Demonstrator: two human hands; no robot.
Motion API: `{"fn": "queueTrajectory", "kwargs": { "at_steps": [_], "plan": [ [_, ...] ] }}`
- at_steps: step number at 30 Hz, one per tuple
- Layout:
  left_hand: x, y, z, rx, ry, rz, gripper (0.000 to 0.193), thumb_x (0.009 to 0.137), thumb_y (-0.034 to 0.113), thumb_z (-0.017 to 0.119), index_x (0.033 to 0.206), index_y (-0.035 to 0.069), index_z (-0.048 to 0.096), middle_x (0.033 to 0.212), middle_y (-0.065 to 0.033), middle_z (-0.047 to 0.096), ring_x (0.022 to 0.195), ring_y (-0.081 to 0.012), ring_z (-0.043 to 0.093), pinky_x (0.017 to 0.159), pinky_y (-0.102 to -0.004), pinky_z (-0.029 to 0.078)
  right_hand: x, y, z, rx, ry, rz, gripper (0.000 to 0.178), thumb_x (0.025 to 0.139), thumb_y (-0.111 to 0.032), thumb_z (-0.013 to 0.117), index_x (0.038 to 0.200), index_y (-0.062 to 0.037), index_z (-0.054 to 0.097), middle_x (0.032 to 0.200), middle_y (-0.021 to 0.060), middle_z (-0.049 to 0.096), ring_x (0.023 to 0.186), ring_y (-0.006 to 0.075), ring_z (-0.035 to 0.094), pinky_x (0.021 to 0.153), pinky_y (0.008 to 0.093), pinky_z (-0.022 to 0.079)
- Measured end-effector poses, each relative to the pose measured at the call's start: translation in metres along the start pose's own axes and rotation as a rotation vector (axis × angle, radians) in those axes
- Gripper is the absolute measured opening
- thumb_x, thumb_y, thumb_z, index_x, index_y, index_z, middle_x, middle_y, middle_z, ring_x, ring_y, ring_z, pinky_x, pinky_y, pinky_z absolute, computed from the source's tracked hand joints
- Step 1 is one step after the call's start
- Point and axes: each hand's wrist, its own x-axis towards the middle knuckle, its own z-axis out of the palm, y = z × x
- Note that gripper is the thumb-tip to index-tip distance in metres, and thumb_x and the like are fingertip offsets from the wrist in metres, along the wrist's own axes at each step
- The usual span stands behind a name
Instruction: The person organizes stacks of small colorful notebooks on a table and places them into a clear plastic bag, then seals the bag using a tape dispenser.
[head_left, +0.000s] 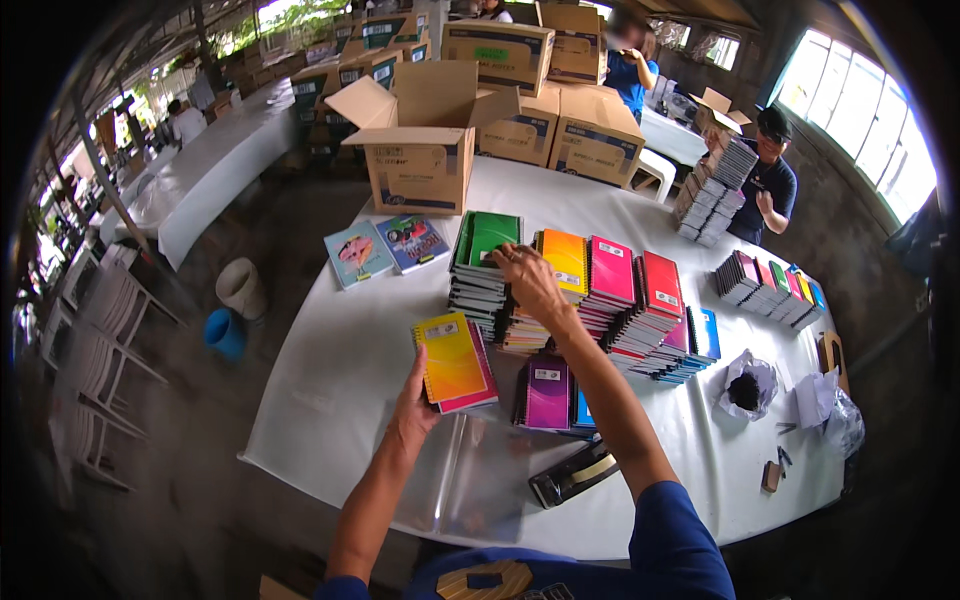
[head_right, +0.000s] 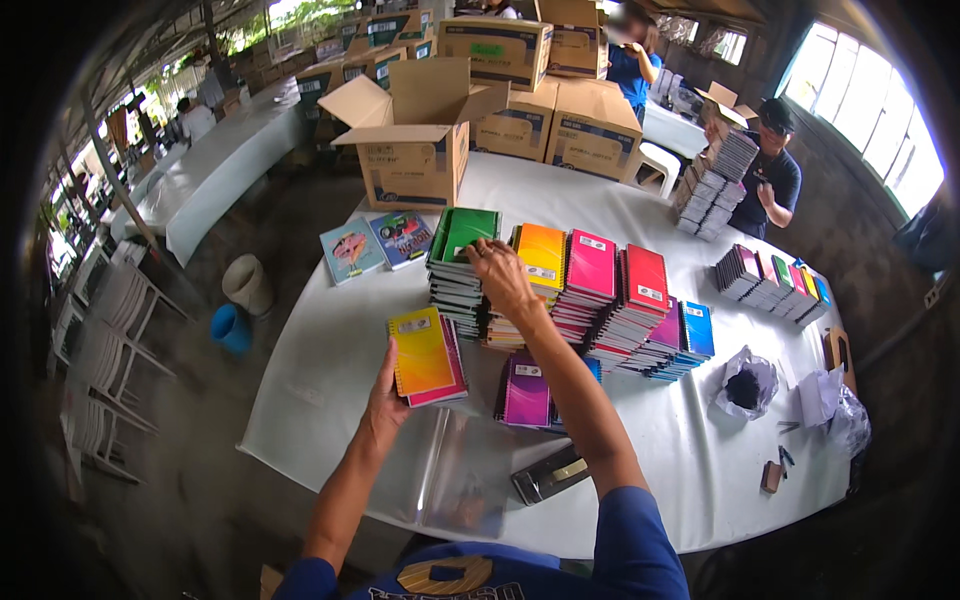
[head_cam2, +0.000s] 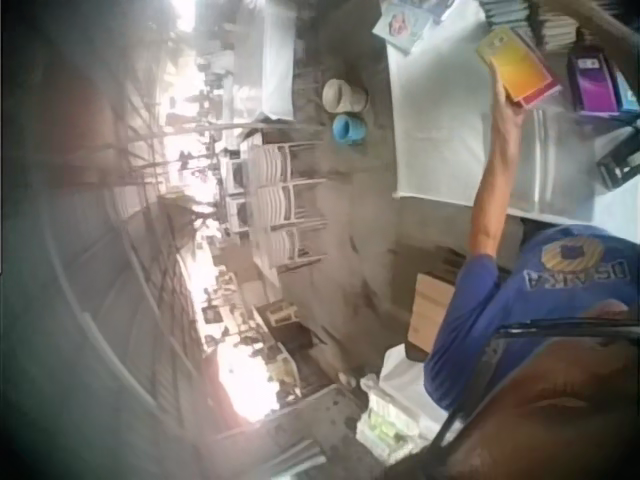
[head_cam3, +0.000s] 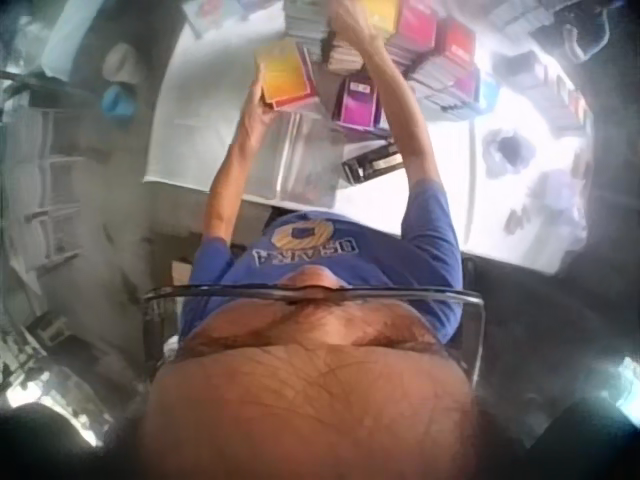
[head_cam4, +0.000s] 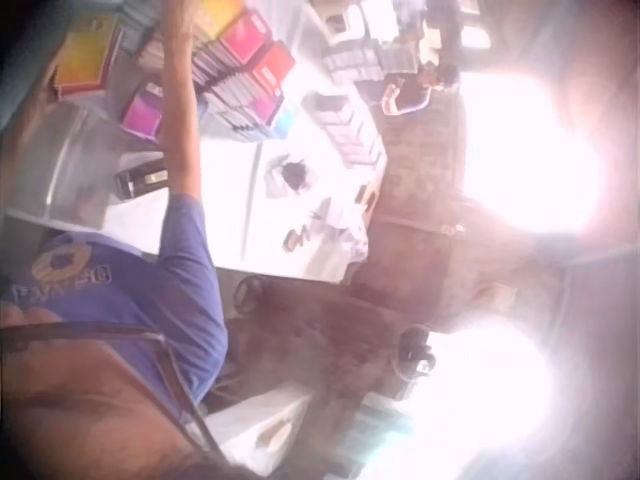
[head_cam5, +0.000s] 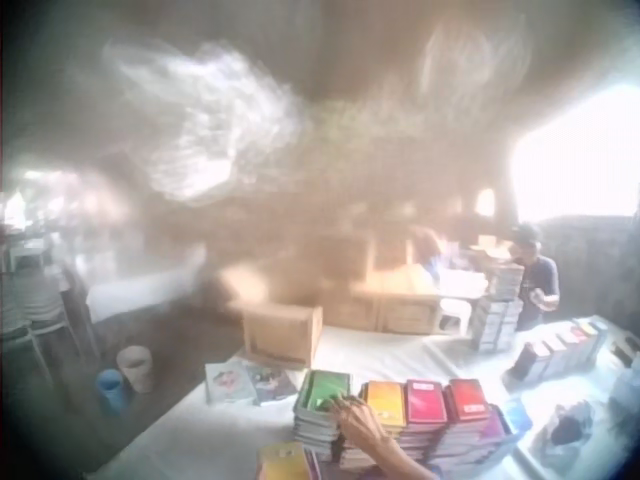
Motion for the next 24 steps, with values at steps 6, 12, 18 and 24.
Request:
{"fn": "queueTrajectory", "kwargs": {
  "at_steps": [6, 12, 18, 24],
  "plan": [
    [0.011, -0.004, -0.013, -0.042, -0.040, -0.021, 0.062, 0.091, 0.048, 0.058, 0.136, 0.008, 0.042, 0.128, -0.0108, 0.055, 0.112, -0.0229, 0.058, 0.094, -0.0422, 0.050, -0.001, -0.006, -0.031, 0.207, 0.037, -0.051, 0.050, 0.069, 0.011, 0.051, 0.118, 0.0006, 0.061, 0.125, 0.0185, 0.059, 0.121, 0.0319, 0.054, 0.108, 0.0419, 0.039],
    [0.014, -0.014, -0.002, -0.055, -0.071, -0.002, 0.064, 0.091, 0.050, 0.057, 0.136, 0.007, 0.042, 0.127, -0.0121, 0.056, 0.110, -0.0226, 0.059, 0.093, -0.0412, 0.051, -0.038, -0.060, -0.088, 0.256, 0.203, -0.075, 0.050, 0.067, 0.010, 0.054, 0.116, 0.0006, 0.060, 0.121, 0.0167, 0.061, 0.117, 0.0321, 0.056, 0.105, 0.0423, 0.042],
    [-0.003, -0.028, -0.017, 0.153, 0.011, -0.159, 0.050, 0.090, 0.037, 0.061, 0.125, 0.003, 0.052, 0.115, -0.0119, 0.062, 0.098, -0.0223, 0.064, 0.087, -0.0384, 0.054, -0.144, -0.104, -0.074, 0.497, -0.053, -0.085, 0.045, 0.077, -0.004, 0.066, 0.121, -0.0022, 0.058, 0.133, 0.0160, 0.053, 0.126, 0.0298, 0.050, 0.109, 0.0434, 0.036],
    [-0.015, -0.039, -0.025, 0.009, 0.024, -0.167, 0.050, 0.083, 0.030, 0.071, 0.121, 0.003, 0.054, 0.111, -0.0113, 0.063, 0.098, -0.0243, 0.065, 0.087, -0.0396, 0.055, -0.231, -0.098, -0.029, 0.231, -0.210, 0.317, 0.056, 0.083, -0.014, 0.065, 0.133, 0.0014, 0.046, 0.139, 0.0223, 0.044, 0.132, 0.0334, 0.041, 0.113, 0.0467, 0.029]
  ]
}}
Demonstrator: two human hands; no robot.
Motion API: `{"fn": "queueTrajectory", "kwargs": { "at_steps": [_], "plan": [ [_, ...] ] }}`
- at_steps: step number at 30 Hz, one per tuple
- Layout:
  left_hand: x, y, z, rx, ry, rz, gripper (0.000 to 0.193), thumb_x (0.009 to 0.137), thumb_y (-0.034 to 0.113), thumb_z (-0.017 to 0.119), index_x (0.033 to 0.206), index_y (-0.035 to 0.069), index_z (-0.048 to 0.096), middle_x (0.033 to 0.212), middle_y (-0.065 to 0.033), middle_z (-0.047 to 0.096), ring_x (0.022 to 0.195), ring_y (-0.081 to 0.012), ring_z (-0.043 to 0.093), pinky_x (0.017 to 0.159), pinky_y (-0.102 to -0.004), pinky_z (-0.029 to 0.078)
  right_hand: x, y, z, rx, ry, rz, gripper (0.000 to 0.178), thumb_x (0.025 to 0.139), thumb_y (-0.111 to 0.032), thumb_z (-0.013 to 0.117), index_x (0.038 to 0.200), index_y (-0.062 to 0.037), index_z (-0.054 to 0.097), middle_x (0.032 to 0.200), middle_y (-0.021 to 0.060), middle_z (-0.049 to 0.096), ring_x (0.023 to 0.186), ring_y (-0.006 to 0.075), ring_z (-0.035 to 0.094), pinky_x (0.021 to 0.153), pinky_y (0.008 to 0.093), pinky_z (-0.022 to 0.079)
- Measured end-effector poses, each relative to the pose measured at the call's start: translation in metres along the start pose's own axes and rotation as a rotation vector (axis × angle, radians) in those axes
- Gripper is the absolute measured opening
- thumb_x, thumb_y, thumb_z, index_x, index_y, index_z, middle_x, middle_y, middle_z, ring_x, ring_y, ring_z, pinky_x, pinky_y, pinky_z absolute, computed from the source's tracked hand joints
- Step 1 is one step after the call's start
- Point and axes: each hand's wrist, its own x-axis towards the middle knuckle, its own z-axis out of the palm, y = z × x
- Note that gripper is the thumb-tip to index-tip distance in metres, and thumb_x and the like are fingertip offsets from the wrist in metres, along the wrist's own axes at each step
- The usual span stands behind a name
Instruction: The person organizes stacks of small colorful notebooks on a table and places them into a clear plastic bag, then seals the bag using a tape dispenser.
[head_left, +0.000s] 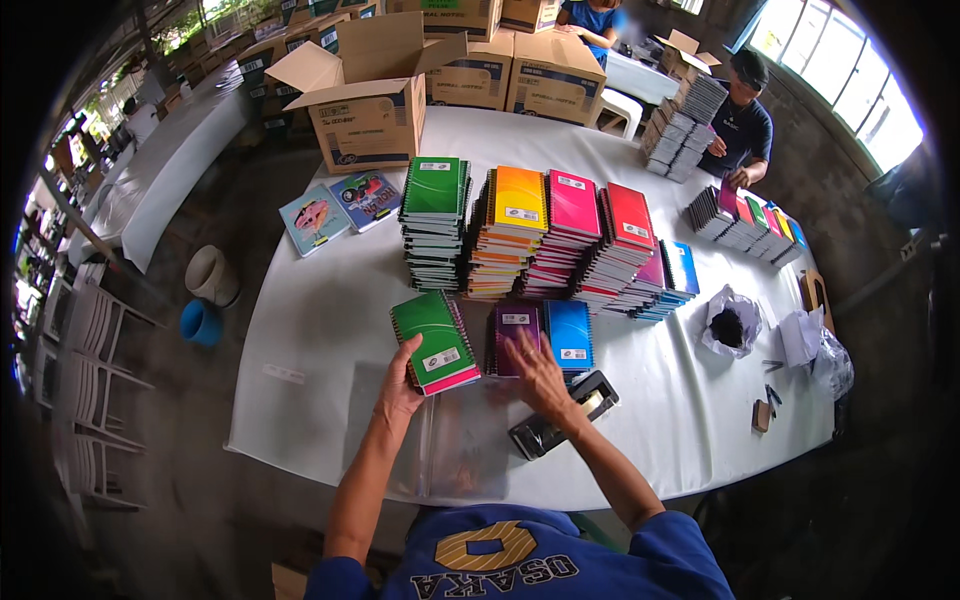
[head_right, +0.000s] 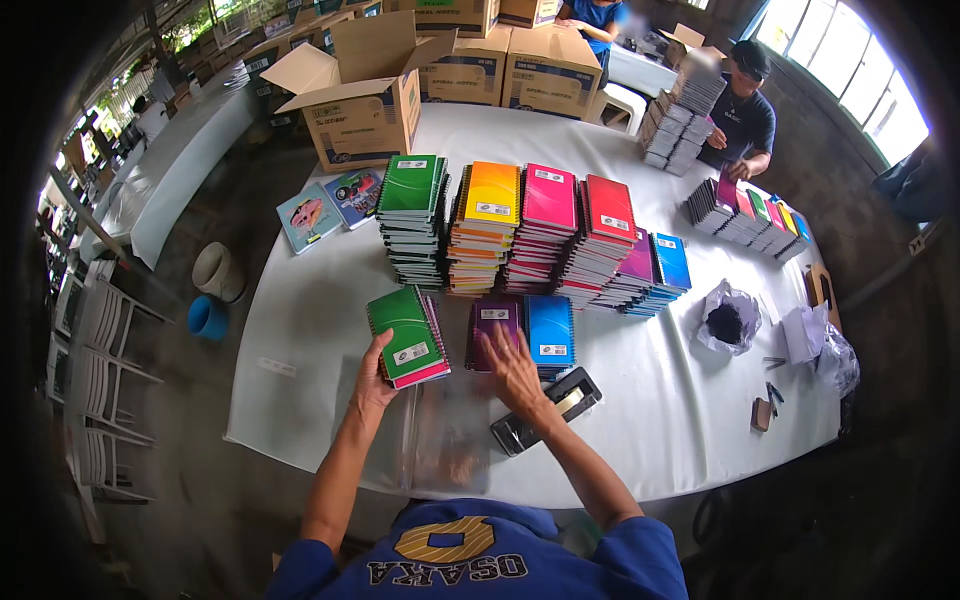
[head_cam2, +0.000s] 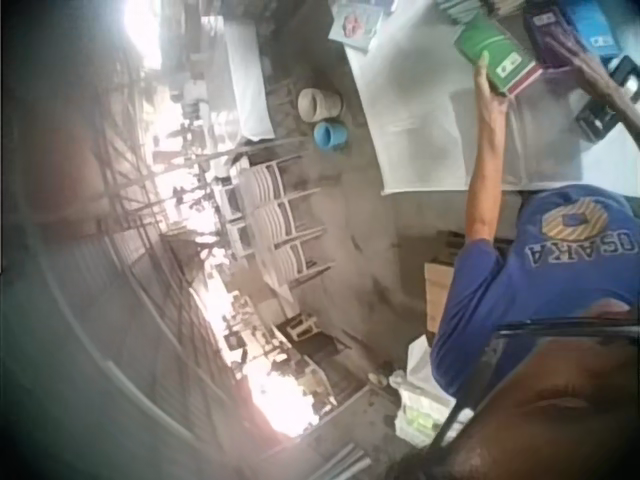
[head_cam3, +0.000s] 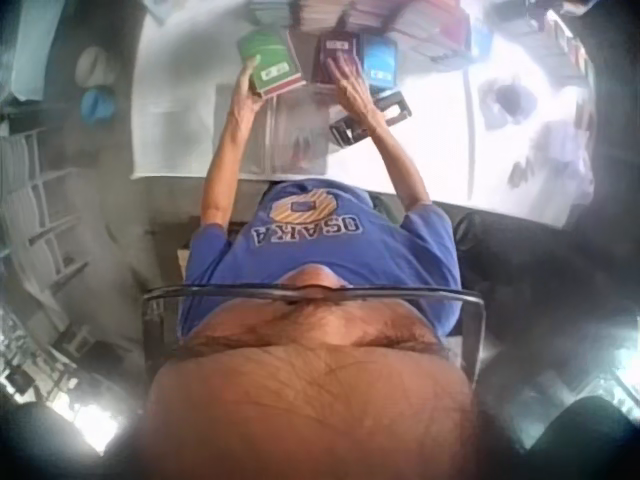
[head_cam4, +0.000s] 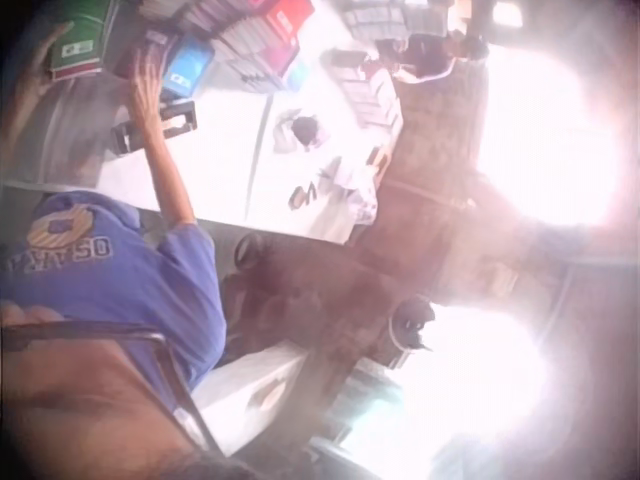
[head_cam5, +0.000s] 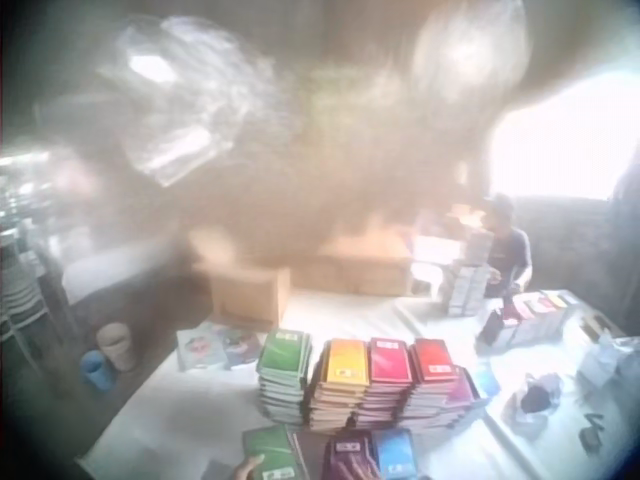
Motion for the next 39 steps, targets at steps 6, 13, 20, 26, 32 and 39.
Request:
{"fn": "queueTrajectory", "kwargs": {
  "at_steps": [6, 13, 20, 26, 32, 39],
  "plan": [
    [-0.003, -0.008, -0.015, 0.075, 0.060, 0.024, 0.060, 0.081, 0.037, 0.075, 0.124, 0.003, 0.051, 0.115, -0.0116, 0.061, 0.104, -0.0243, 0.062, 0.088, -0.0403, 0.054, -0.009, 0.013, 0.001, 0.057, -0.156, -0.018, 0.055, 0.081, -0.013, 0.061, 0.133, 0.0011, 0.047, 0.139, 0.0259, 0.044, 0.131, 0.0362, 0.043, 0.111, 0.0416, 0.033],
    [-0.002, -0.037, 0.002, 0.171, -0.071, 0.019, 0.077, 0.081, 0.056, 0.065, 0.135, 0.005, 0.043, 0.125, -0.0130, 0.056, 0.111, -0.0254, 0.059, 0.093, -0.0428, 0.051, 0.008, -0.044, -0.048, 0.400, 0.202, 0.109, 0.049, 0.083, 0.002, 0.055, 0.132, -0.0043, 0.051, 0.139, 0.0156, 0.049, 0.128, 0.0310, 0.047, 0.107, 0.0415, 0.038],
    [0.002, -0.057, 0.010, 0.029, -0.274, -0.081, 0.062, 0.092, 0.049, 0.053, 0.132, 0.002, 0.046, 0.122, -0.0139, 0.058, 0.111, -0.0250, 0.058, 0.099, -0.0393, 0.045, 0.006, -0.016, -0.031, 0.622, 0.100, 0.250, 0.046, 0.082, -0.027, 0.068, 0.116, 0.0008, 0.056, 0.121, 0.0180, 0.056, 0.110, 0.0308, 0.055, 0.090, 0.0444, 0.045],
    [0.020, -0.073, 0.009, -0.038, -0.122, -0.040, 0.053, 0.091, 0.038, 0.060, 0.129, 0.003, 0.049, 0.121, -0.0120, 0.059, 0.108, -0.0231, 0.058, 0.097, -0.0379, 0.047, -0.022, 0.127, -0.007, -0.196, 0.106, 0.726, 0.055, 0.072, -0.043, 0.077, 0.099, 0.0015, 0.059, 0.093, 0.0209, 0.057, 0.092, 0.0376, 0.054, 0.075, 0.0463, 0.046],
    [0.031, -0.070, 0.004, -0.054, -0.105, -0.099, 0.056, 0.088, 0.034, 0.067, 0.130, 0.004, 0.047, 0.124, -0.0115, 0.057, 0.112, -0.0237, 0.056, 0.099, -0.0401, 0.045, -0.017, 0.114, -0.016, 0.241, 0.342, 0.707, 0.046, 0.080, -0.038, 0.074, 0.093, 0.0025, 0.056, 0.086, 0.0130, 0.057, 0.082, 0.0247, 0.056, 0.069, 0.0378, 0.047],
    [0.033, -0.092, 0.032, 0.059, -0.037, -0.153, 0.064, 0.083, 0.040, 0.071, 0.131, 0.003, 0.047, 0.123, -0.0120, 0.057, 0.111, -0.0248, 0.057, 0.099, -0.0416, 0.046, -0.013, 0.012, -0.041, 0.378, 0.346, 0.522, 0.036, 0.083, -0.026, 0.073, 0.082, 0.0019, 0.050, 0.084, 0.0127, 0.049, 0.077, 0.0231, 0.049, 0.067, 0.0345, 0.042]
  ]
}}
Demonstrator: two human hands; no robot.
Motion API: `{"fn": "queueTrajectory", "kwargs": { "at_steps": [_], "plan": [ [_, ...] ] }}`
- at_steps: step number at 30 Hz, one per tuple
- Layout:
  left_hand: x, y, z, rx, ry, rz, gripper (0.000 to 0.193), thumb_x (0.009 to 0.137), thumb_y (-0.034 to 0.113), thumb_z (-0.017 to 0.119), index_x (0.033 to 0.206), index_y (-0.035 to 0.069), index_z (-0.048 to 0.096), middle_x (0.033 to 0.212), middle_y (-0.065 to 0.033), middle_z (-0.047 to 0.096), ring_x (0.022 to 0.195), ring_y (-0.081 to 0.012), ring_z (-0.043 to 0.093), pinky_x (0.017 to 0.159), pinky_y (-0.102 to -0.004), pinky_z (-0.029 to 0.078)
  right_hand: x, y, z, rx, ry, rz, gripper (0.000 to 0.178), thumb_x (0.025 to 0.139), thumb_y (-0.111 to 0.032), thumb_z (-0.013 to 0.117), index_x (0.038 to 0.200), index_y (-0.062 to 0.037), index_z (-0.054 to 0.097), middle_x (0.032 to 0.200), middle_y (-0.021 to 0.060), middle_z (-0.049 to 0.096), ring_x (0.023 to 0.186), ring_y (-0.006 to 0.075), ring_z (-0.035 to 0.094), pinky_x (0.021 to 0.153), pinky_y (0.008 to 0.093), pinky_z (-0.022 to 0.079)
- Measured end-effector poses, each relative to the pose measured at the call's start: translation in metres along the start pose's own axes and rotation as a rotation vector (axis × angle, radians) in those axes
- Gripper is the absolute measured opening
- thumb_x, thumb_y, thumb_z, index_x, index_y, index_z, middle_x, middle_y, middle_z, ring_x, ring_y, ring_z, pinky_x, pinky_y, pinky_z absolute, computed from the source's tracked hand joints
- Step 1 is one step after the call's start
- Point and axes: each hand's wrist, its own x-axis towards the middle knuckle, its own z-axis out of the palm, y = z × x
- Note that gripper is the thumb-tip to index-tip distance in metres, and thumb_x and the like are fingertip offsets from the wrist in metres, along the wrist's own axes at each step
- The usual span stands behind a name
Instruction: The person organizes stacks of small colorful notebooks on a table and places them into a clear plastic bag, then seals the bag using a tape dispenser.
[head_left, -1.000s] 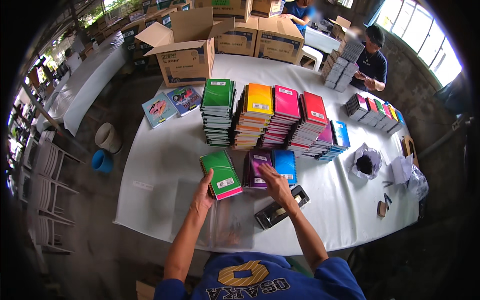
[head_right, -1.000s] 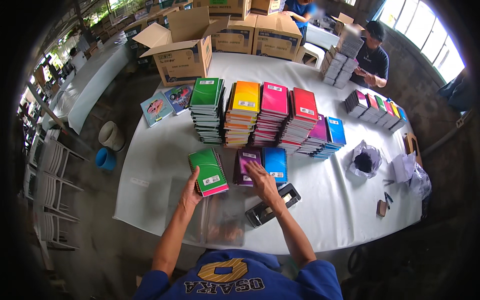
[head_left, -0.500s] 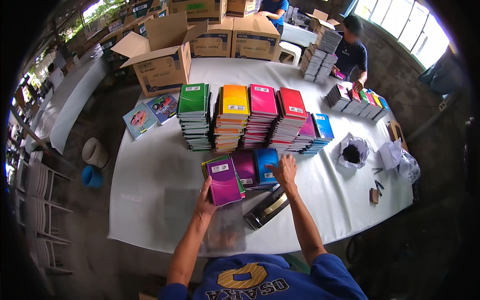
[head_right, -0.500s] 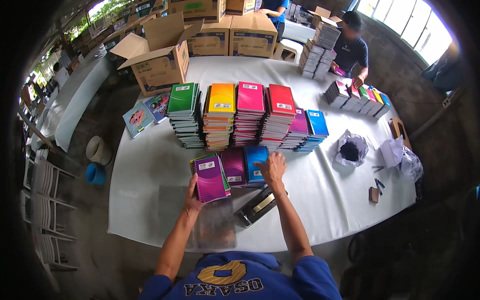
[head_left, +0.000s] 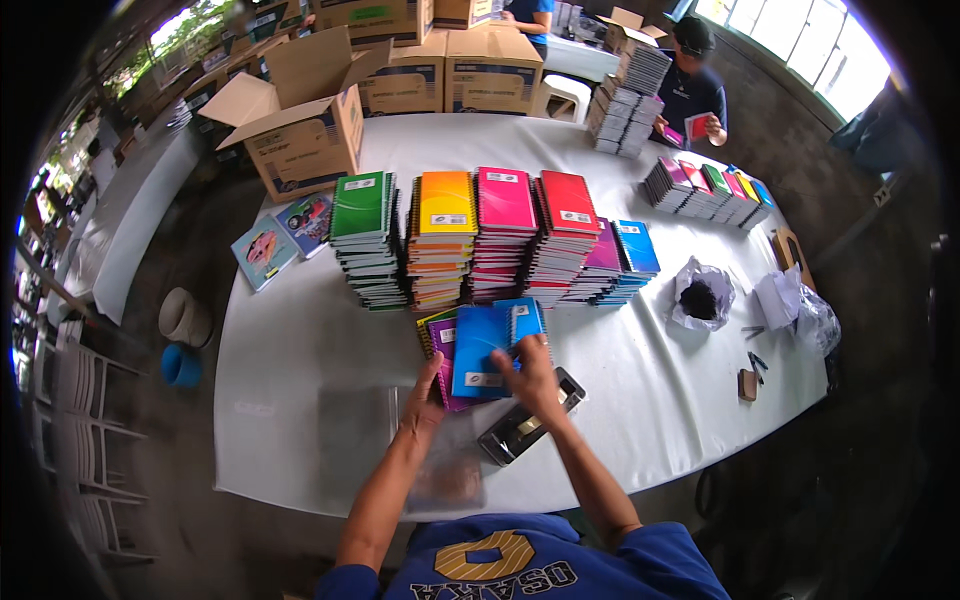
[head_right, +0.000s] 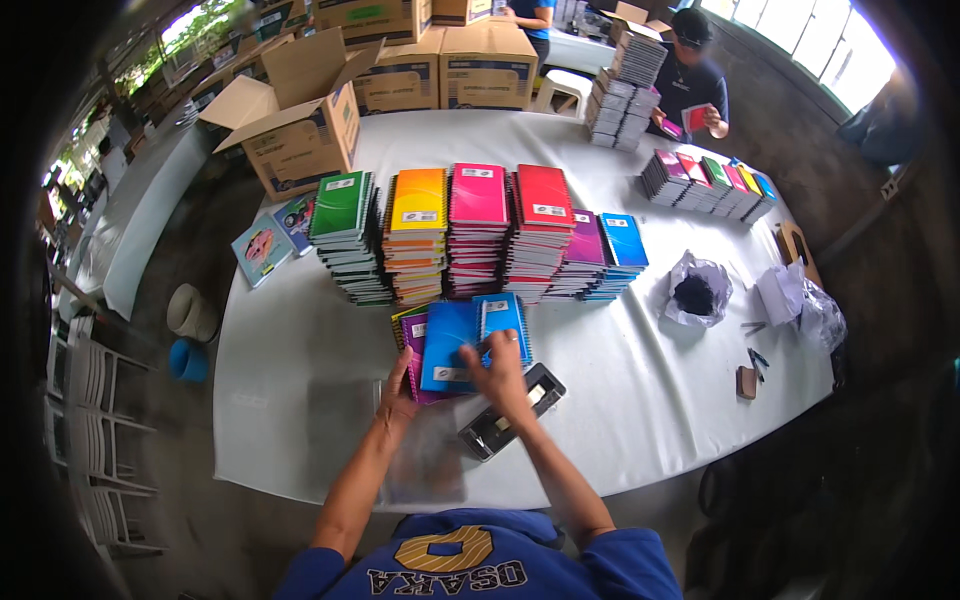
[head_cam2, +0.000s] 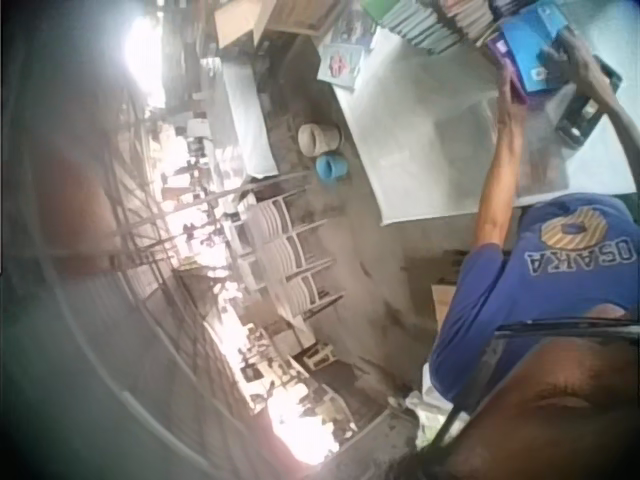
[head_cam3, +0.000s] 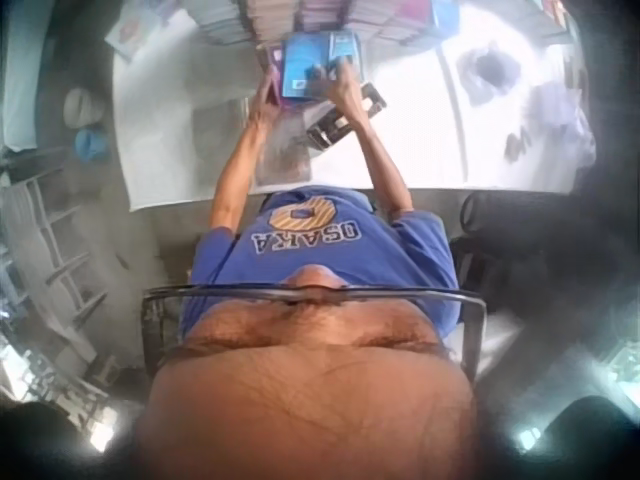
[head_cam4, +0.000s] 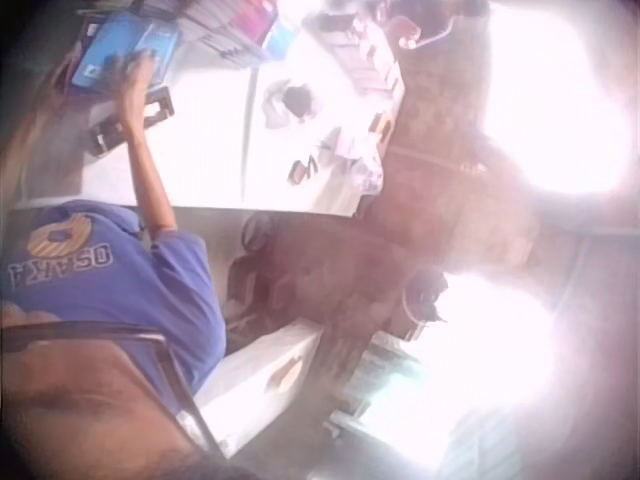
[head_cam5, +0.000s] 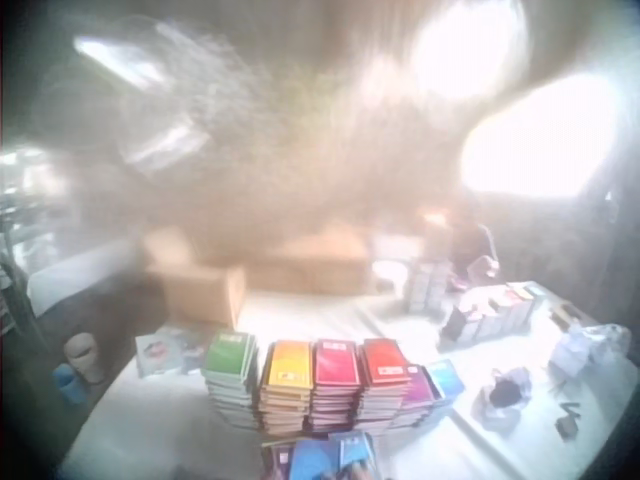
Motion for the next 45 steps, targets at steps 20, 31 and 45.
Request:
{"fn": "queueTrajectory", "kwargs": {
  "at_steps": [20, 31, 45],
  "plan": [
    [0.030, -0.030, 0.023, 0.023, 0.006, -0.110, 0.061, 0.084, 0.036, 0.067, 0.132, 0.004, 0.045, 0.124, -0.0128, 0.054, 0.111, -0.0272, 0.056, 0.098, -0.0444, 0.047, 0.189, 0.223, -0.159, -0.687, 0.335, 0.523, 0.068, 0.064, -0.044, 0.083, 0.104, 0.0040, 0.058, 0.108, 0.0232, 0.061, 0.102, 0.0383, 0.059, 0.084, 0.0487, 0.047],
    [0.011, -0.034, 0.012, 0.016, -0.036, 0.001, 0.068, 0.083, 0.043, 0.070, 0.134, 0.007, 0.044, 0.125, -0.0099, 0.055, 0.114, -0.0250, 0.055, 0.099, -0.0438, 0.047, 0.074, 0.047, -0.170, 0.781, 0.405, 0.378, 0.030, 0.080, -0.007, 0.068, 0.106, 0.0066, 0.063, 0.079, 0.0050, 0.063, 0.065, 0.0117, 0.057, 0.063, 0.0226, 0.046],
    [-0.110, 0.002, -0.007, 0.374, -0.165, 0.029, 0.089, 0.069, 0.030, 0.078, 0.141, 0.000, 0.034, 0.134, -0.0160, 0.049, 0.121, -0.0249, 0.051, 0.104, -0.0379, 0.040, -0.083, -0.045, -0.026, 0.955, -0.647, 0.481, 0.100, 0.067, -0.022, 0.087, 0.145, -0.0035, 0.027, 0.140, 0.0165, 0.042, 0.129, 0.0259, 0.041, 0.107, 0.0382, 0.035]
  ]
}}
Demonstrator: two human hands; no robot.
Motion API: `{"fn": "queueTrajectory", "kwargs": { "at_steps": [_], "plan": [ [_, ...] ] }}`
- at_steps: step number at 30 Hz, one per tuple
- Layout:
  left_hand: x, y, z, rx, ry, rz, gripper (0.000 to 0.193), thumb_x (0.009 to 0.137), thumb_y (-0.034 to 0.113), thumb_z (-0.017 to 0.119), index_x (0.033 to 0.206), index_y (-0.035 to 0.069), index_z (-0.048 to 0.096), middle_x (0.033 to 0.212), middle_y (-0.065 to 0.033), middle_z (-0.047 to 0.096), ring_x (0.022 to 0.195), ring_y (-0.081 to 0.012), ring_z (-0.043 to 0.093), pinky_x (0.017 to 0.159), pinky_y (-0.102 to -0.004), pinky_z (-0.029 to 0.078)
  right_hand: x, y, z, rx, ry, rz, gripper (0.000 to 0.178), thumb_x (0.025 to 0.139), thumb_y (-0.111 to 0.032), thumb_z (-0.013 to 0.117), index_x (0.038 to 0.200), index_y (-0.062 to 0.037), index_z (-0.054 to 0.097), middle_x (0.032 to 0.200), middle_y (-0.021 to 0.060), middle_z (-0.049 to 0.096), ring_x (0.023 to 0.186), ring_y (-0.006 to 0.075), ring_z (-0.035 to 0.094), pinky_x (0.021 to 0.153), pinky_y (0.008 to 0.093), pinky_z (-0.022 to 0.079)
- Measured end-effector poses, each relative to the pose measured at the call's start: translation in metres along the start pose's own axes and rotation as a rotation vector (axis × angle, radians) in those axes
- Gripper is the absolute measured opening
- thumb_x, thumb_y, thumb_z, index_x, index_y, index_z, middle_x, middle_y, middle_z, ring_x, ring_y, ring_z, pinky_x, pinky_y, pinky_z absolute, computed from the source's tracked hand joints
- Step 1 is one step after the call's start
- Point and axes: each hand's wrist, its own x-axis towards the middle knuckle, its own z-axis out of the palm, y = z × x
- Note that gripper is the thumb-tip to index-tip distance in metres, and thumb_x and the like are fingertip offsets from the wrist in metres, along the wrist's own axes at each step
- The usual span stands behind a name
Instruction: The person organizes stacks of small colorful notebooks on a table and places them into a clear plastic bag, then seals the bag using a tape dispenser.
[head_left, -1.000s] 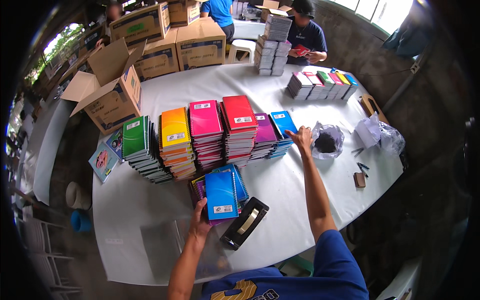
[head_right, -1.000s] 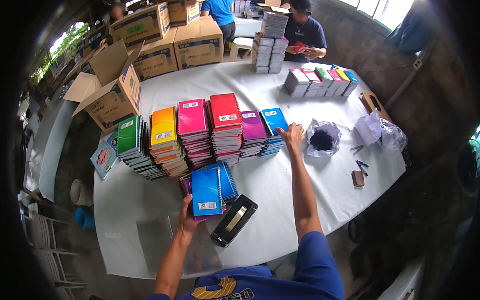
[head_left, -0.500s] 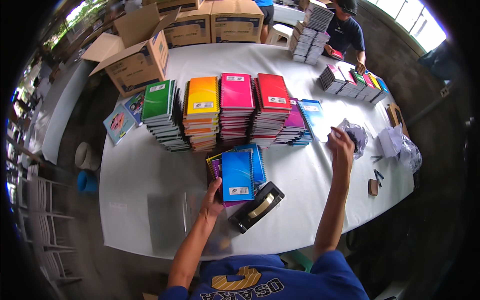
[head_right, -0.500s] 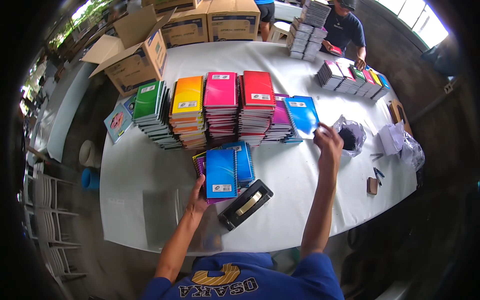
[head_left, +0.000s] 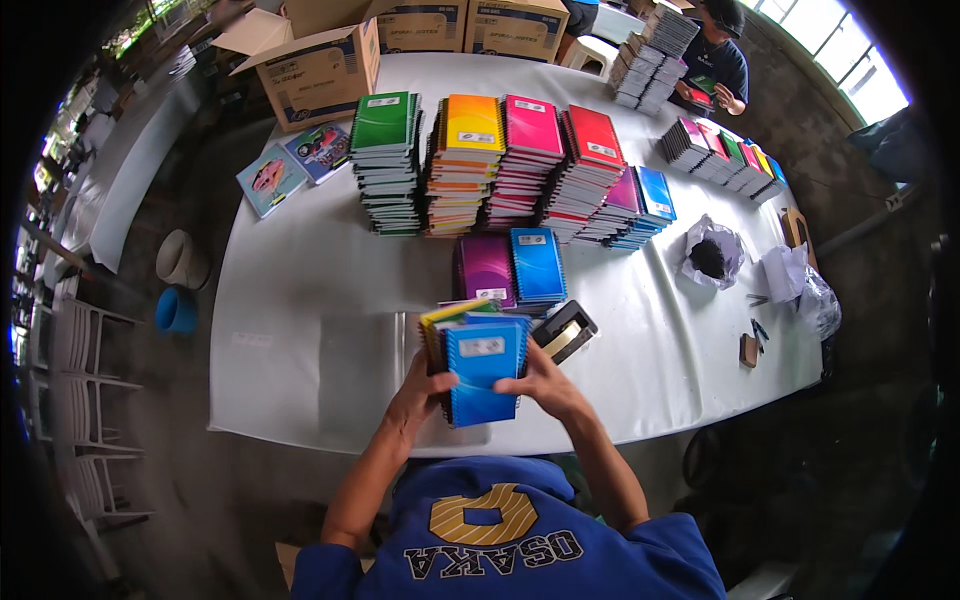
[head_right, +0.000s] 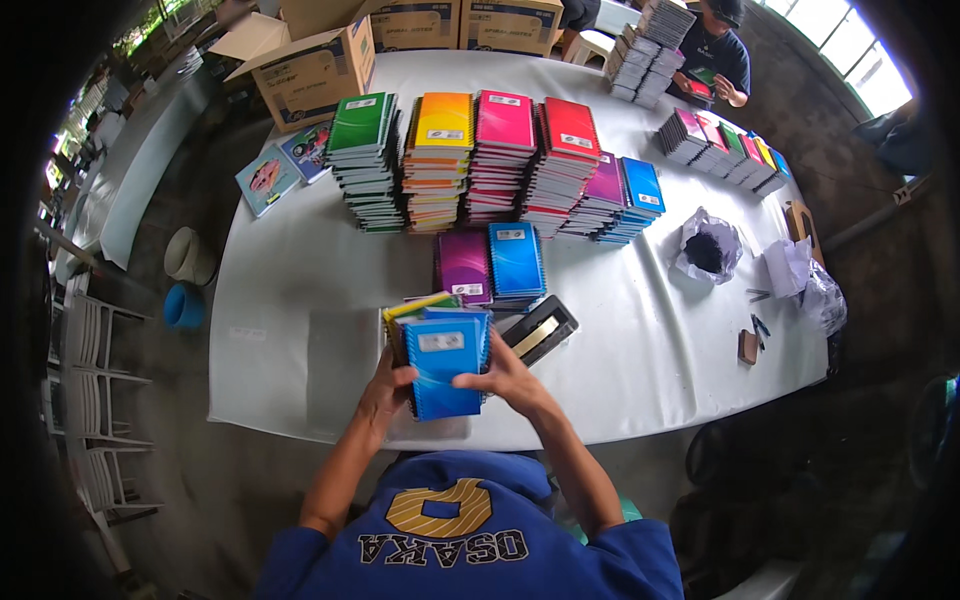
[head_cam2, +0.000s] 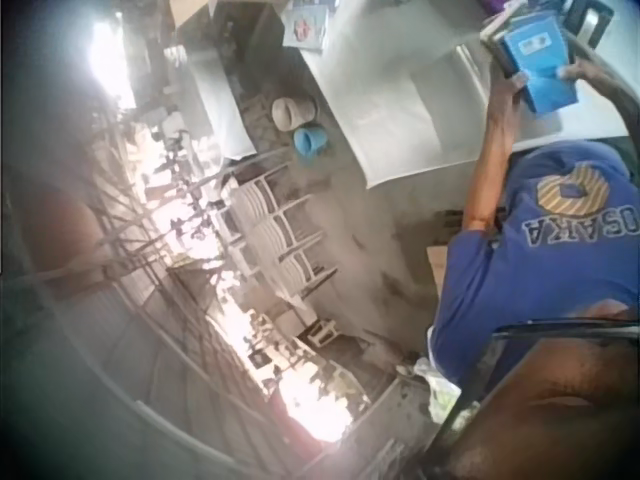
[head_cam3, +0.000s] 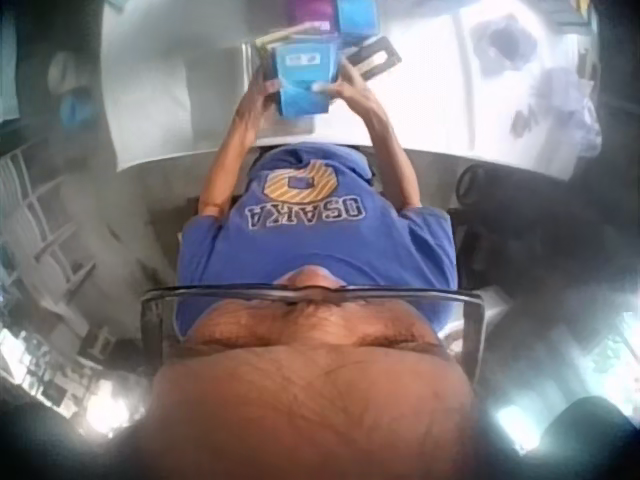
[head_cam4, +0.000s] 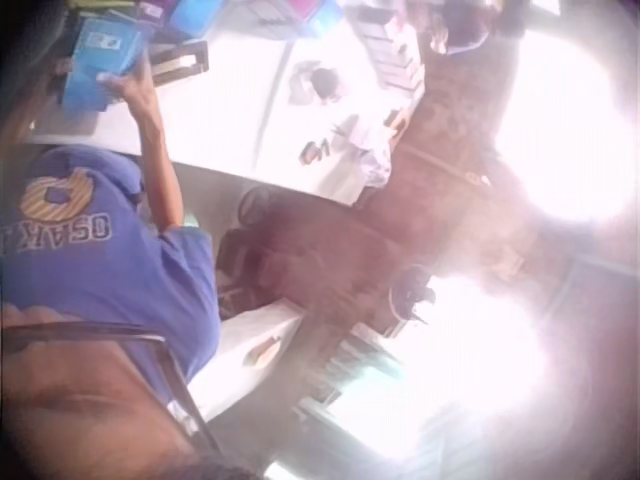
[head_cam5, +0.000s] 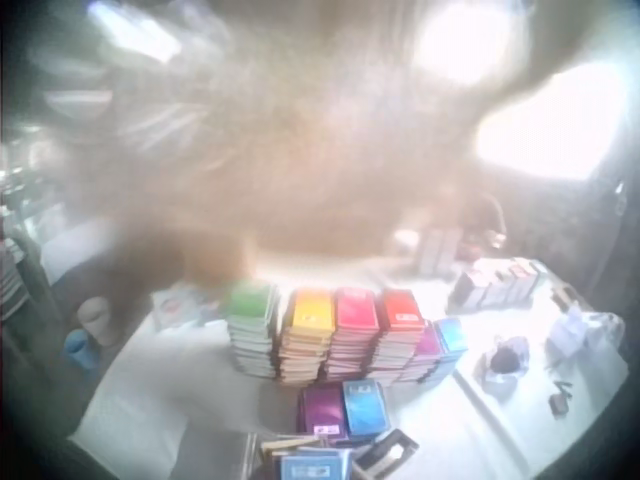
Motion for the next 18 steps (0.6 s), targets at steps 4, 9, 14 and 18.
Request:
{"fn": "queueTrajectory", "kwargs": {
  "at_steps": [4, 9, 14, 18],
  "plan": [
    [-0.030, 0.031, -0.008, 0.532, -0.017, 0.296, 0.101, 0.064, 0.011, 0.075, 0.148, 0.000, 0.020, 0.147, -0.0162, 0.035, 0.134, -0.0255, 0.038, 0.111, -0.0362, 0.030, 0.014, 0.027, 0.031, -0.158, 0.006, -0.060, 0.095, 0.062, -0.016, 0.090, 0.137, -0.0028, 0.034, 0.130, 0.0121, 0.049, 0.123, 0.0222, 0.047, 0.105, 0.0362, 0.038],
    [-0.052, 0.016, -0.081, 0.789, -0.044, 0.333, 0.109, 0.062, 0.003, 0.075, 0.151, 0.002, 0.011, 0.156, -0.0187, 0.016, 0.146, -0.0293, 0.010, 0.116, -0.0380, 0.012, 0.041, 0.101, 0.048, -0.418, -0.055, -0.262, 0.101, 0.059, -0.017, 0.091, 0.139, -0.0050, 0.030, 0.129, 0.0094, 0.045, 0.124, 0.0213, 0.044, 0.105, 0.0357, 0.036],
    [-0.047, -0.025, -0.119, 0.717, 0.052, 0.511, 0.112, 0.060, -0.001, 0.070, 0.153, 0.011, 0.008, 0.148, -0.0177, 0.032, 0.140, -0.0282, 0.030, 0.113, -0.0369, 0.023, 0.061, 0.134, 0.073, -0.356, -0.009, -0.327, 0.103, 0.054, -0.023, 0.093, 0.135, -0.0050, 0.032, 0.127, 0.0114, 0.043, 0.125, 0.0225, 0.039, 0.106, 0.0368, 0.032],
    [-0.052, -0.009, -0.081, 0.581, 0.146, 0.319, 0.111, 0.058, -0.004, 0.064, 0.153, 0.015, 0.009, 0.108, -0.0041, 0.051, 0.104, -0.0174, 0.052, 0.100, -0.0315, 0.039, 0.065, 0.142, 0.074, -0.349, 0.085, -0.326, 0.099, 0.056, -0.024, 0.093, 0.131, -0.0048, 0.031, 0.121, 0.0118, 0.041, 0.112, 0.0220, 0.045, 0.099, 0.0358, 0.036]
  ]
}}
